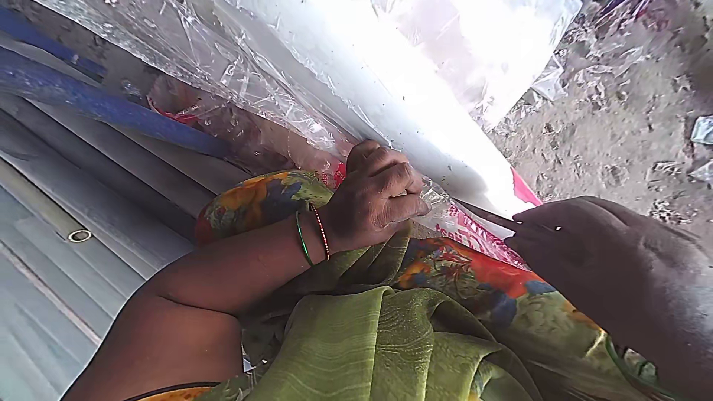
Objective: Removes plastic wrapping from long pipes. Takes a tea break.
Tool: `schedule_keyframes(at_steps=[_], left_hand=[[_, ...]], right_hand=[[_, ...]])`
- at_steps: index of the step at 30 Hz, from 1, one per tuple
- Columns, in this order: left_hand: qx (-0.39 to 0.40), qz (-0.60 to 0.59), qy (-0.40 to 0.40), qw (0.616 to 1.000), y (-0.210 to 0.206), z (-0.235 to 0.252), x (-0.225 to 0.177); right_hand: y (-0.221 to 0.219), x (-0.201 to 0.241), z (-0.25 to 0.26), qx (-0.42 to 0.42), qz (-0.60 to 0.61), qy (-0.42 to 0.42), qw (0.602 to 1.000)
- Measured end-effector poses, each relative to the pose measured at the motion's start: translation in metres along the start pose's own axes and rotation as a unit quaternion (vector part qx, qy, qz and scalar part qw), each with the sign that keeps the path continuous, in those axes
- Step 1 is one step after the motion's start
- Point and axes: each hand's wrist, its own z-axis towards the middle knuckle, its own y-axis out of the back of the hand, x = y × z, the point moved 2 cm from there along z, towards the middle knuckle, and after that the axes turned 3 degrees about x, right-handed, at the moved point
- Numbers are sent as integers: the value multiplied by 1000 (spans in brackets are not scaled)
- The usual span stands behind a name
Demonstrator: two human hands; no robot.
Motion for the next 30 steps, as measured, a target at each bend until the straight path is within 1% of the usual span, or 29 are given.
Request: schedule_keyframes(at_steps=[4, 10, 15, 19, 24, 30], left_hand=[[0, 6, -2, 1000, 0, 0, 0], [-2, -3, 1, 1000, 0, -1, 0], [-6, 5, -5, 1000, -1, 0, 0], [-5, 1, -2, 1000, 1, 0, 0], [-10, -1, -2, 1000, 0, 1, -1], [-5, -3, -6, 1000, 0, 1, -1]], right_hand=[[-4, 3, 2, -3, 1, -1, 1000], [4, -4, -1, 6, 8, 7, 1000], [-5, 3, 4, -8, -2, 9, 1000], [-12, 8, 7, -5, 26, 1, 1000], [-21, 16, 8, -44, 36, -13, 998], [-24, 22, 16, -81, 41, 5, 996]])
